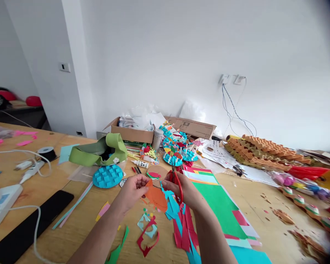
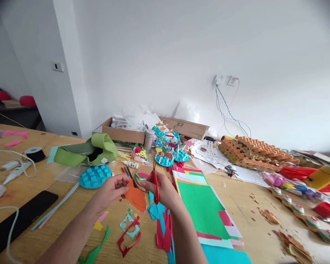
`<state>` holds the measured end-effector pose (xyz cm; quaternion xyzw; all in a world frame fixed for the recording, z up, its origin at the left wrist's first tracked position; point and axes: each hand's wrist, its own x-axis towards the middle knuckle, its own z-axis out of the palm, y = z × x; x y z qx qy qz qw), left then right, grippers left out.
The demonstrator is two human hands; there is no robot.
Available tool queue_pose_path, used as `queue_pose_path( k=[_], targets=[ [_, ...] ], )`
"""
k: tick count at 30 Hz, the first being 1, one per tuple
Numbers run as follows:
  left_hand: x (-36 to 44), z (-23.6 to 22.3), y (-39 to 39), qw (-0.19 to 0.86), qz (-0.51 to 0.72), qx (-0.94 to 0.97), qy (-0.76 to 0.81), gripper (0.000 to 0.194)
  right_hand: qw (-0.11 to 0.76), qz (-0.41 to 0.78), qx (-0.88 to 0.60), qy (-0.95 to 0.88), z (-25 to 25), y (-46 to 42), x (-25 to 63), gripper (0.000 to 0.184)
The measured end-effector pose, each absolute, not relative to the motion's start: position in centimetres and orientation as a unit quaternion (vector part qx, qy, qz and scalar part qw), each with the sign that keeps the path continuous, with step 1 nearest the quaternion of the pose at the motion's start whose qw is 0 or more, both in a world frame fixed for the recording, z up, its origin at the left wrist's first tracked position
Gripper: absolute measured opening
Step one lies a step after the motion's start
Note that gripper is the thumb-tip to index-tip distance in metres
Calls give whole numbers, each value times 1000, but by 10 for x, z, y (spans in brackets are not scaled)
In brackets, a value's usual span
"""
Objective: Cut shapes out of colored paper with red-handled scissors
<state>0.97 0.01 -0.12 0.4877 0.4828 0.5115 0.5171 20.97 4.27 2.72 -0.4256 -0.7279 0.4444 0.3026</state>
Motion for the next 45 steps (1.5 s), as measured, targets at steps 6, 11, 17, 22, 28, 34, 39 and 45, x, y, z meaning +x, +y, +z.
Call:
queue_pose_path(
  k=[6, 11, 17, 22, 28, 34, 39, 45],
  targets=[
    [7, 6, -3, 449, 531, 531, 485, 17, 259, 540, -323, -733, 37, 49, 185, 42],
    [4, 11, -2, 455, 541, 512, 488, 24, 286, 576, -326, -693, 25, 50, 176, 36],
    [5, 17, 3, 439, 579, 471, 501, 32, 328, 622, -305, -642, 1, 46, 169, 35],
    [6, 19, 4, 435, 587, 463, 503, 35, 359, 620, -319, -621, 6, 45, 175, 46],
    [12, 12, 1, 431, 505, 552, 504, 33, 368, 589, -351, -628, 13, 47, 190, 47],
    [20, 9, 3, 456, 469, 566, 502, 37, 330, 586, -335, -659, 11, 46, 191, 35],
    [17, 15, 3, 488, 539, 488, 483, 39, 434, 585, -345, -592, 13, 46, 189, 33],
    [20, 11, 4, 605, 569, 392, 395, 55, 584, 532, -320, -523, 7, 51, 186, 29]
  ],
)
